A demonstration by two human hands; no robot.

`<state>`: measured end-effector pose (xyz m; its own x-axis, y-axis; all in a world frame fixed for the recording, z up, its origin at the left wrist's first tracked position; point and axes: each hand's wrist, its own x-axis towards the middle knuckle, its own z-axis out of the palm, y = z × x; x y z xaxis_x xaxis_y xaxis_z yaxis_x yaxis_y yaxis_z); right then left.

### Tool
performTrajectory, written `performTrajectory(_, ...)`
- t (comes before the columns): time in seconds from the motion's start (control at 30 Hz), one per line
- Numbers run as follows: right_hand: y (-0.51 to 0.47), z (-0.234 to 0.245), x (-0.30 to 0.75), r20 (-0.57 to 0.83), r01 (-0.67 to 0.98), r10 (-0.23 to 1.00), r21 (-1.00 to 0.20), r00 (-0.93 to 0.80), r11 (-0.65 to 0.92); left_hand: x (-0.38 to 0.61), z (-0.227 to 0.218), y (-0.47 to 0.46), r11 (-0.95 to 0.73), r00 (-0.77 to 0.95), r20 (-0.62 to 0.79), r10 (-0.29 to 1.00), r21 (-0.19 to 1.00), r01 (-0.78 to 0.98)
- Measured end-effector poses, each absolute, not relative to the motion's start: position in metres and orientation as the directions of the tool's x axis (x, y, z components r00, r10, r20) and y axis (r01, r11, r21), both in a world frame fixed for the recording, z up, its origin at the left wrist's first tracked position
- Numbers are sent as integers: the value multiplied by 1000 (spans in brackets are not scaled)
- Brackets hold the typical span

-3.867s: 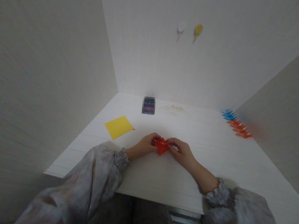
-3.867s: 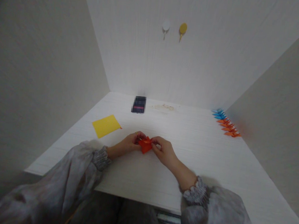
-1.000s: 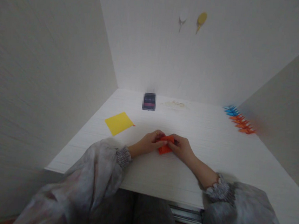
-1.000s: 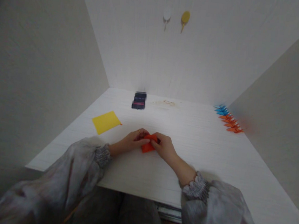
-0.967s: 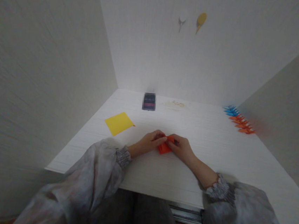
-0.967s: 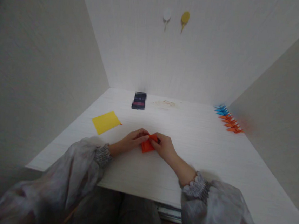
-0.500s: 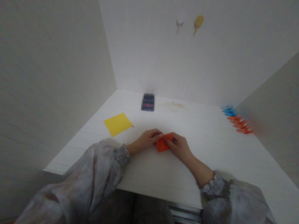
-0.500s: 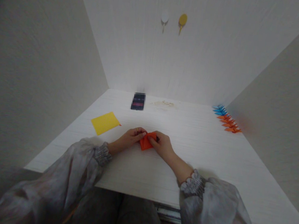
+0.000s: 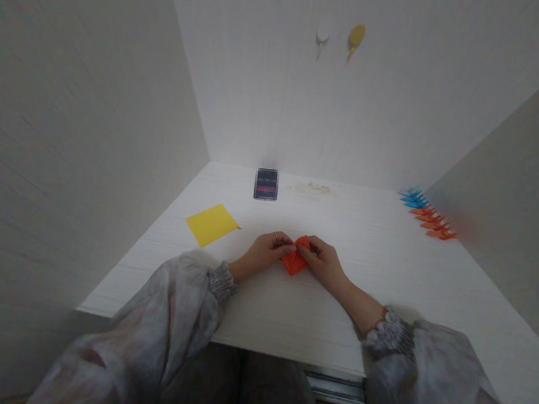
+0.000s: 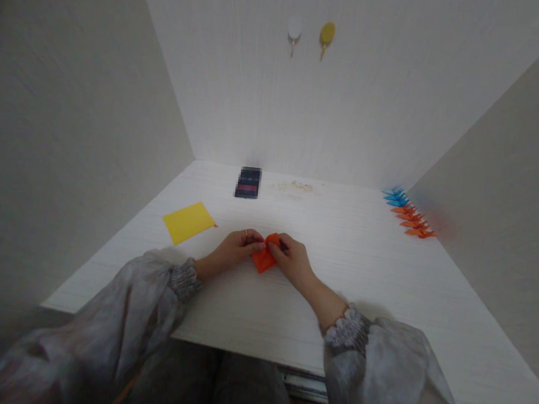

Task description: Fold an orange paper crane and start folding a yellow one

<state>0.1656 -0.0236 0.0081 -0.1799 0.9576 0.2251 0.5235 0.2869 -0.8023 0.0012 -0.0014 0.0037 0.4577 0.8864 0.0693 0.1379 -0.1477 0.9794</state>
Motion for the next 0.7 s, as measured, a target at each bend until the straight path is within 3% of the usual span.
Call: performTrajectory(0.7,-25,9,167,224,400,950,-867,-217,296,2,-1,0,-4,486,6,874,1000,-6)
